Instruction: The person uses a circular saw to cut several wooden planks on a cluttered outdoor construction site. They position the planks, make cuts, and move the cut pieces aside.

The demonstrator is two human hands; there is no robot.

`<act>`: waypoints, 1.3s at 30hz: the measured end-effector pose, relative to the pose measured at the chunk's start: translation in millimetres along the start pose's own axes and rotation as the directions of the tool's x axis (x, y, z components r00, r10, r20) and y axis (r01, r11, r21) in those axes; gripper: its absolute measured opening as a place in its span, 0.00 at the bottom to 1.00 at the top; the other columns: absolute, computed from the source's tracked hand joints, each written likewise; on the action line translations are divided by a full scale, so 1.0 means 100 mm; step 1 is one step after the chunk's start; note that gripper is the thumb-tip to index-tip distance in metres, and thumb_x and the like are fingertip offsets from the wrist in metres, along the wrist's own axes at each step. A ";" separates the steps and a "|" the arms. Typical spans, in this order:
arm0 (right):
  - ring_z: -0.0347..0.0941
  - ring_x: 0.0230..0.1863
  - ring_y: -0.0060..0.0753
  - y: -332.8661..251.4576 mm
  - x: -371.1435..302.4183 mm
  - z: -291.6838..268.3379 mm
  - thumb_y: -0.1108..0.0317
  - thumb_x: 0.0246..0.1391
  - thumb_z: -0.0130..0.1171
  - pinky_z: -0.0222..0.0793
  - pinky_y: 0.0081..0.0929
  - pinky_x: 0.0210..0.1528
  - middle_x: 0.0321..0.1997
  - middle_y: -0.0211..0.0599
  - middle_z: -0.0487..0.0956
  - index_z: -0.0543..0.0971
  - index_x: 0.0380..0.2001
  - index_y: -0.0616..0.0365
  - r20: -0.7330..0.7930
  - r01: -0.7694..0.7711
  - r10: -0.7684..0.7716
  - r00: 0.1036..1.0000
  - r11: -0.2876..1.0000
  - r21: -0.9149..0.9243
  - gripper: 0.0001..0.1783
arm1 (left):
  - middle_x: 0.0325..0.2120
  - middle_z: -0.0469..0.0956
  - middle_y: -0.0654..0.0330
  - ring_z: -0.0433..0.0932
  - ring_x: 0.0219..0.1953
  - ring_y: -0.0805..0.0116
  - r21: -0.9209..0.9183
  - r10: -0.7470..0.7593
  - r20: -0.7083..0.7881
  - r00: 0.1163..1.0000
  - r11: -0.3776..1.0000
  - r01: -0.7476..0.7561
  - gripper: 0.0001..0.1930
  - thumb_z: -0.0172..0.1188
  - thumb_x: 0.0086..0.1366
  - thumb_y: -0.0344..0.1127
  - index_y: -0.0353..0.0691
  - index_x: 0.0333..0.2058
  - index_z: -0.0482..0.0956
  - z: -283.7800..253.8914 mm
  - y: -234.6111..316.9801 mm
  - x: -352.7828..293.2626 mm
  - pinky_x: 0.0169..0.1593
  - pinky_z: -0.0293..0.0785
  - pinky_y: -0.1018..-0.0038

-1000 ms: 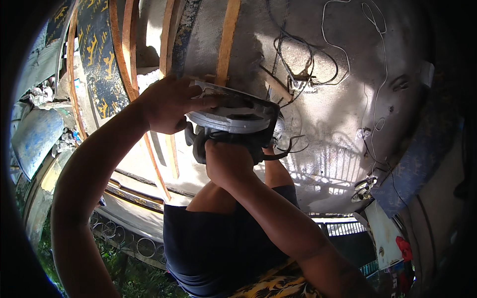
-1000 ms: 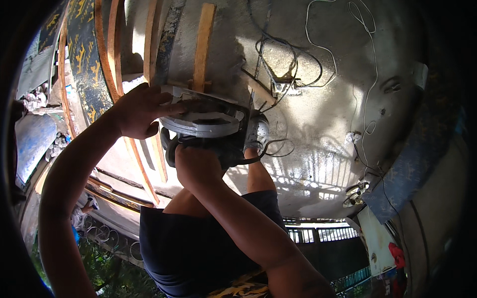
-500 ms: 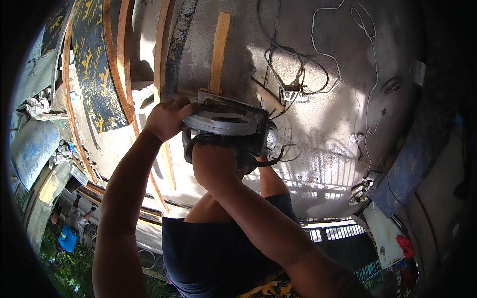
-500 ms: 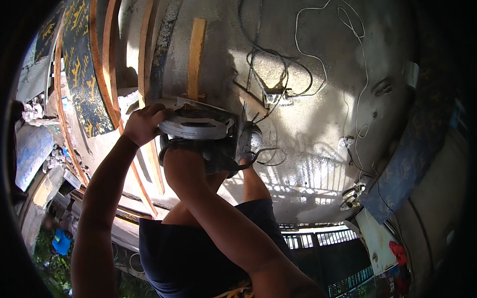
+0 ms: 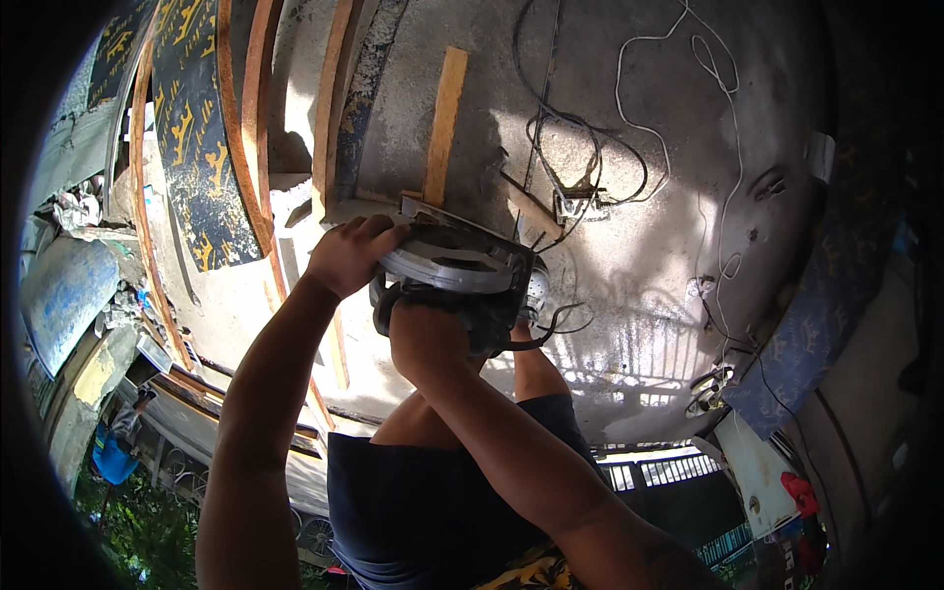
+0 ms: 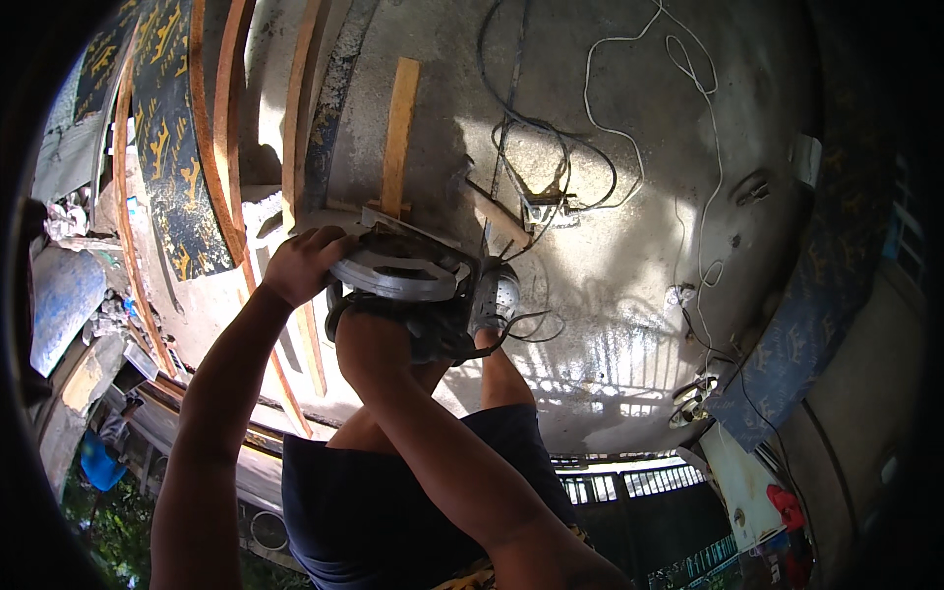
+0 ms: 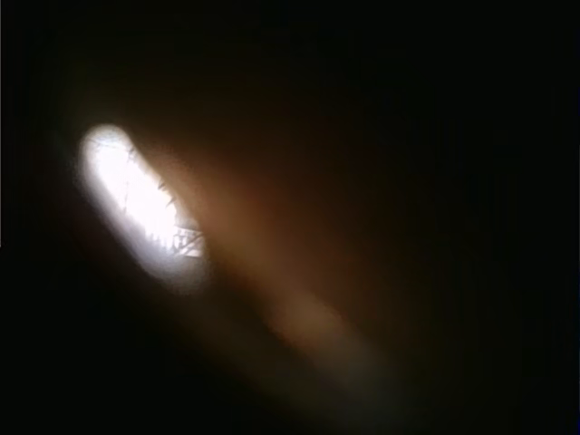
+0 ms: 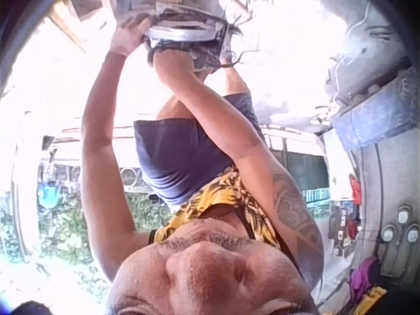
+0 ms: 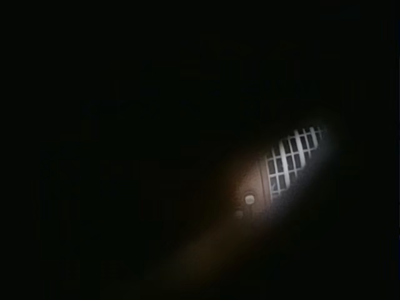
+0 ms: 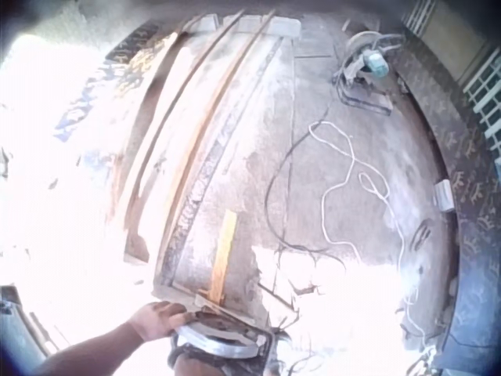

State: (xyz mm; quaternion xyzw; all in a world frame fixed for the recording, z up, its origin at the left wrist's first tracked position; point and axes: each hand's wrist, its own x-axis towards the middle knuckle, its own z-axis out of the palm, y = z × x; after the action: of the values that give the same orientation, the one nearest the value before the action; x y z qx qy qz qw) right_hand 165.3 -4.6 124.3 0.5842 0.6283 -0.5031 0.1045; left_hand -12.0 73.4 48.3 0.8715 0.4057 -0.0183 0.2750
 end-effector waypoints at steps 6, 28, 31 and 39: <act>0.88 0.30 0.45 0.02 0.00 -0.03 0.71 0.53 0.63 0.84 0.40 0.33 0.26 0.43 0.86 0.85 0.32 0.57 0.025 -0.011 0.011 1.000 1.000 -0.028 0.05 | 0.46 0.79 0.59 0.84 0.46 0.51 -0.005 -0.014 0.017 1.000 1.000 0.014 0.29 0.62 0.59 0.29 0.57 0.61 0.75 0.02 0.03 0.00 0.43 0.86 0.59; 0.87 0.30 0.44 0.05 -0.03 -0.02 0.71 0.51 0.63 0.84 0.41 0.33 0.26 0.45 0.86 0.85 0.30 0.57 0.008 0.032 -0.032 0.999 0.999 -0.024 0.04 | 0.47 0.79 0.59 0.83 0.46 0.52 0.026 -0.045 0.049 0.998 0.999 0.044 0.28 0.63 0.60 0.32 0.56 0.60 0.75 0.01 0.07 -0.03 0.44 0.85 0.61; 0.87 0.30 0.45 0.07 -0.02 -0.01 0.71 0.52 0.63 0.84 0.41 0.34 0.26 0.45 0.86 0.84 0.31 0.57 0.017 0.043 -0.043 0.999 0.999 -0.029 0.04 | 0.46 0.79 0.59 0.83 0.46 0.51 0.033 -0.032 0.017 0.999 0.999 0.031 0.28 0.64 0.59 0.32 0.56 0.60 0.75 0.03 0.09 -0.02 0.43 0.86 0.61; 0.88 0.33 0.47 0.09 0.04 -0.03 0.70 0.53 0.62 0.85 0.42 0.37 0.29 0.47 0.87 0.84 0.35 0.59 0.085 0.032 -0.029 0.996 0.999 -0.036 0.07 | 0.45 0.79 0.58 0.83 0.45 0.51 0.043 -0.050 0.055 0.997 0.998 0.048 0.27 0.63 0.60 0.32 0.56 0.59 0.75 0.01 0.07 0.01 0.44 0.85 0.60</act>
State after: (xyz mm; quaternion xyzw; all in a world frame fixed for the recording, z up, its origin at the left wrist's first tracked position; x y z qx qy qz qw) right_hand 172.6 -1.8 118.1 0.5508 0.6414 -0.5170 0.1340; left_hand -6.3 70.2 50.2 0.8660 0.4186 -0.0580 0.2674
